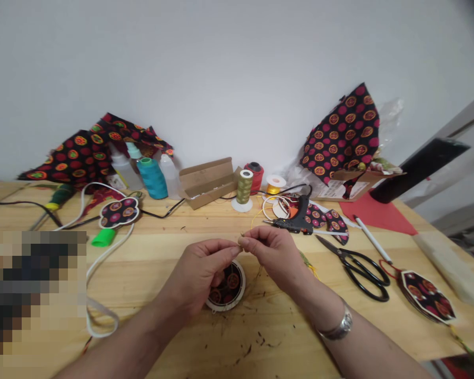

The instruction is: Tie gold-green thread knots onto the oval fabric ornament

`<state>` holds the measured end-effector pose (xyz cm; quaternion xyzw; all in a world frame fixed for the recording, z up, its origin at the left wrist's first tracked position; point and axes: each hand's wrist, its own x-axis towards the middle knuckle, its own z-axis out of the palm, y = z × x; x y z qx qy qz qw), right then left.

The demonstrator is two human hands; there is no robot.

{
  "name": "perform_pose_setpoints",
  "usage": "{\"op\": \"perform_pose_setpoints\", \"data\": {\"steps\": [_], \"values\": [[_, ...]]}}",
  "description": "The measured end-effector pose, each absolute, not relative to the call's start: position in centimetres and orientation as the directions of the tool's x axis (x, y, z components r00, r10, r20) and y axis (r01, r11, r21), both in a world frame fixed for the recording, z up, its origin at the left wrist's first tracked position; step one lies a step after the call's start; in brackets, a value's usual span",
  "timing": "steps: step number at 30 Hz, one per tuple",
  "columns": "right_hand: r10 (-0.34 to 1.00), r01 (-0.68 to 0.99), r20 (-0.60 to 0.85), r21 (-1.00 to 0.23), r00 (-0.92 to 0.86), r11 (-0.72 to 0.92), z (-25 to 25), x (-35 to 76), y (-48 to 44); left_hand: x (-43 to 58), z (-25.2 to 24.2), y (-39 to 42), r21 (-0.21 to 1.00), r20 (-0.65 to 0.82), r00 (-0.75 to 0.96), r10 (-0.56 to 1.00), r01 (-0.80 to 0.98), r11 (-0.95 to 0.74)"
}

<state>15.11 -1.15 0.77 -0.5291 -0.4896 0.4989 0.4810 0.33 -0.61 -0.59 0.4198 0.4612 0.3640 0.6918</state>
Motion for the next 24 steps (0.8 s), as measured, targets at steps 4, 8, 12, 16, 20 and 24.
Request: {"op": "perform_pose_setpoints", "data": {"steps": [4, 8, 12, 16, 20, 24], "values": [[0.986, 0.010, -0.154, -0.988, -0.070, -0.154, 0.79, 15.24, -1.20, 0.42, -0.37, -0.55, 0.903, -0.337, 0.276, 0.900, -0.175, 0.392], [0.978, -0.026, -0.192, -0.981, -0.079, -0.195, 0.55, 15.11, -1.09, 0.46, -0.21, -0.51, 0.902, -0.336, 0.256, 0.906, -0.190, 0.388], [0.980, -0.090, -0.199, -0.976, -0.029, -0.201, 0.31, 14.93, -0.97, 0.45, -0.30, -0.53, 0.908, -0.342, 0.238, 0.909, -0.165, 0.385], [0.985, -0.079, -0.175, -0.981, 0.000, -0.175, 0.37, 14.98, -0.95, 0.51, -0.35, -0.57, 0.912, -0.342, 0.240, 0.908, -0.146, 0.382], [0.990, -0.031, -0.140, -0.990, -0.001, -0.140, 0.51, 15.12, -0.94, 0.52, -0.47, -0.62, 0.910, -0.351, 0.249, 0.903, -0.136, 0.391], [0.992, 0.007, -0.125, -0.992, -0.015, -0.125, 0.57, 15.16, -0.97, 0.49, -0.52, -0.61, 0.914, -0.342, 0.261, 0.903, -0.130, 0.384]]}}
